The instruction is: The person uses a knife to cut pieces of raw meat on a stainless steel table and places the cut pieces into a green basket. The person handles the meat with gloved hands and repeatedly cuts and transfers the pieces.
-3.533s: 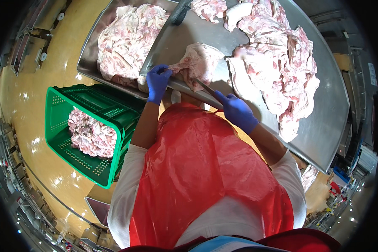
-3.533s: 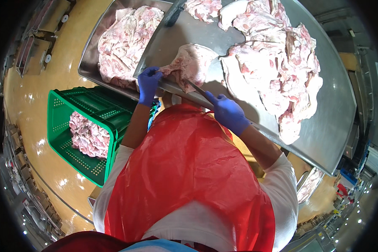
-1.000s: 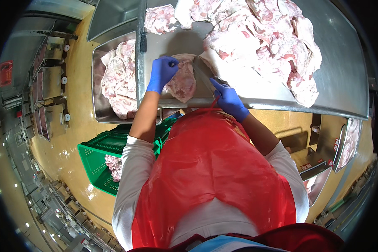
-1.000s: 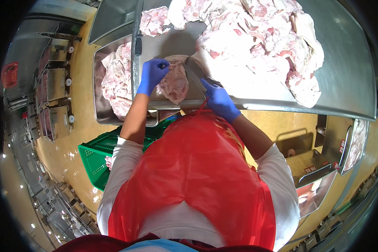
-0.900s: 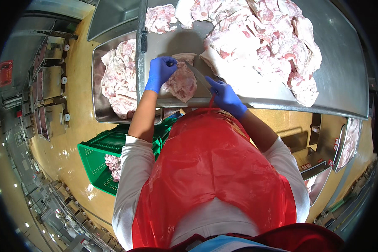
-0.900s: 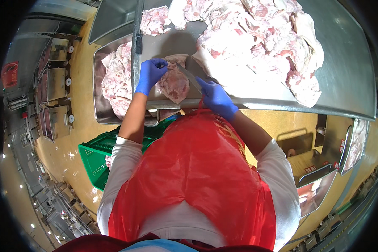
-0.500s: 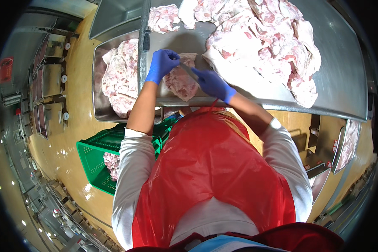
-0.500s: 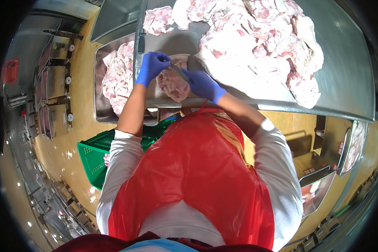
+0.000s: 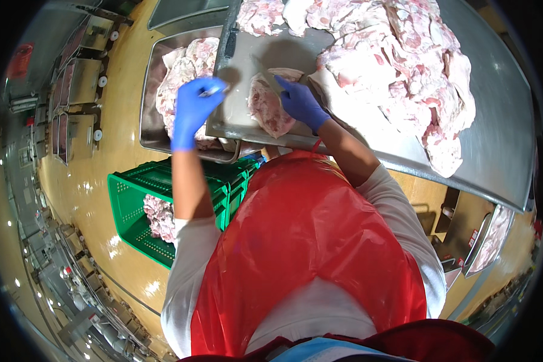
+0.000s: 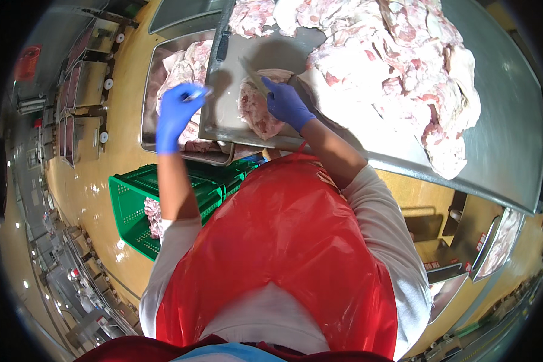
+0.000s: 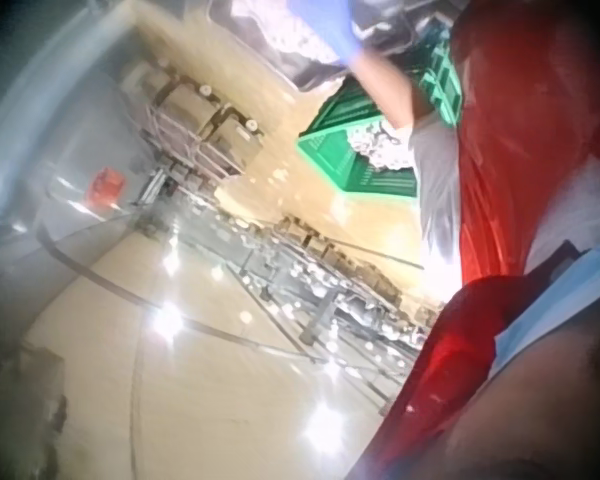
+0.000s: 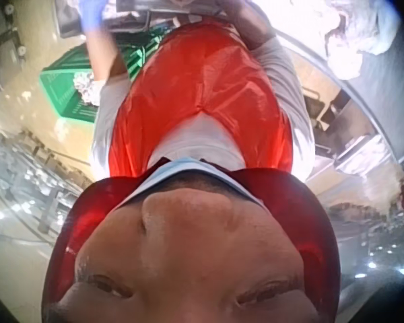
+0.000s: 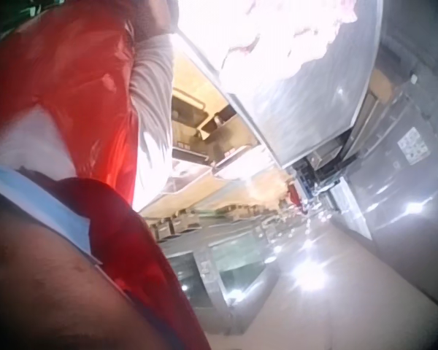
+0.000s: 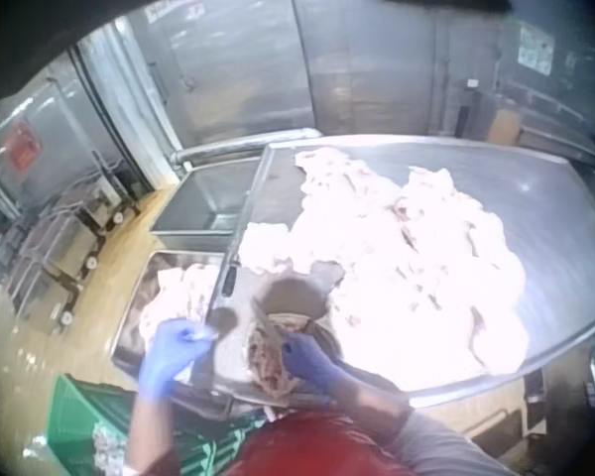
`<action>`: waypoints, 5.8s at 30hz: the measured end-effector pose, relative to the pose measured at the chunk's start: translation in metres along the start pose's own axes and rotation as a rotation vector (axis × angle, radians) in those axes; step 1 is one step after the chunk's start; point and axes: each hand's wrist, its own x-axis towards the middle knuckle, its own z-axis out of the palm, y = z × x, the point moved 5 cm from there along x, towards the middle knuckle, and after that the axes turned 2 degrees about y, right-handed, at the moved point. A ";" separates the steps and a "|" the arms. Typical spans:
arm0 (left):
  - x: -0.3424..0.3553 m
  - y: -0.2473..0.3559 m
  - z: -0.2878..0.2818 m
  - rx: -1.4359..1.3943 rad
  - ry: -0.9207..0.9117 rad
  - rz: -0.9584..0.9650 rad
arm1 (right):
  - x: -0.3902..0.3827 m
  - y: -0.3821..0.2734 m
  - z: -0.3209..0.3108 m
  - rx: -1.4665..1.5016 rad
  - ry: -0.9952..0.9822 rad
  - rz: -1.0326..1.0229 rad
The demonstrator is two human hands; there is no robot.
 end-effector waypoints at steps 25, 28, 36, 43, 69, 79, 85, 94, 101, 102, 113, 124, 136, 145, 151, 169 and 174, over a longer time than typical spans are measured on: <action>0.019 -0.109 0.154 0.031 0.076 -0.266 | -0.144 -0.021 -0.122 -0.027 0.006 0.389; 0.029 -0.080 0.105 0.065 0.159 -0.215 | -0.156 -0.015 -0.125 -0.039 0.066 0.477; 0.065 -0.128 -0.114 -0.072 0.871 -0.039 | -0.133 -0.029 -0.126 -0.160 0.047 0.469; 0.183 -0.110 0.023 0.177 0.486 0.437 | -0.139 -0.063 -0.132 -0.205 0.142 0.490; 0.009 -0.137 0.139 0.160 0.451 0.313 | -0.114 -0.061 -0.114 -0.265 -0.230 0.334; -0.072 -0.155 0.135 -0.133 0.473 -0.204 | -0.112 -0.034 -0.075 -0.317 -0.387 0.045; -0.067 -0.138 0.133 0.057 0.355 -0.255 | -0.101 -0.033 -0.081 -0.263 -0.417 0.137; -0.071 -0.117 0.123 0.071 0.413 -0.119 | -0.091 -0.082 -0.060 -0.187 -0.446 0.115; -0.064 -0.122 0.122 -0.003 0.381 -0.193 | -0.079 -0.091 -0.047 -0.300 -0.570 0.152; -0.064 -0.125 0.122 -0.007 0.388 -0.187 | -0.078 -0.094 -0.044 -0.316 -0.600 0.157; -0.062 -0.132 0.122 0.074 0.404 -0.208 | -0.050 -0.075 0.016 -0.374 -0.612 0.043; -0.231 -0.080 -0.127 0.081 1.186 -0.203 | -0.093 -0.082 -0.119 -0.163 -0.522 0.117; -0.054 -0.141 0.059 -0.255 0.365 -0.237 | -0.114 -0.044 -0.094 -0.279 -0.351 -0.024; 0.019 -0.145 0.121 0.361 0.142 -0.303 | -0.112 -0.047 -0.100 -0.161 -0.426 0.284; -0.003 -0.140 0.114 0.245 0.177 -0.353 | -0.093 -0.052 -0.084 -0.022 -0.290 0.265; 0.017 -0.157 0.116 -0.095 0.211 -0.251 | 0.043 -0.029 0.016 -0.183 -0.267 -0.010; 0.031 -0.177 0.117 -0.052 0.216 -0.322 | 0.057 -0.045 0.014 -0.232 -0.351 0.103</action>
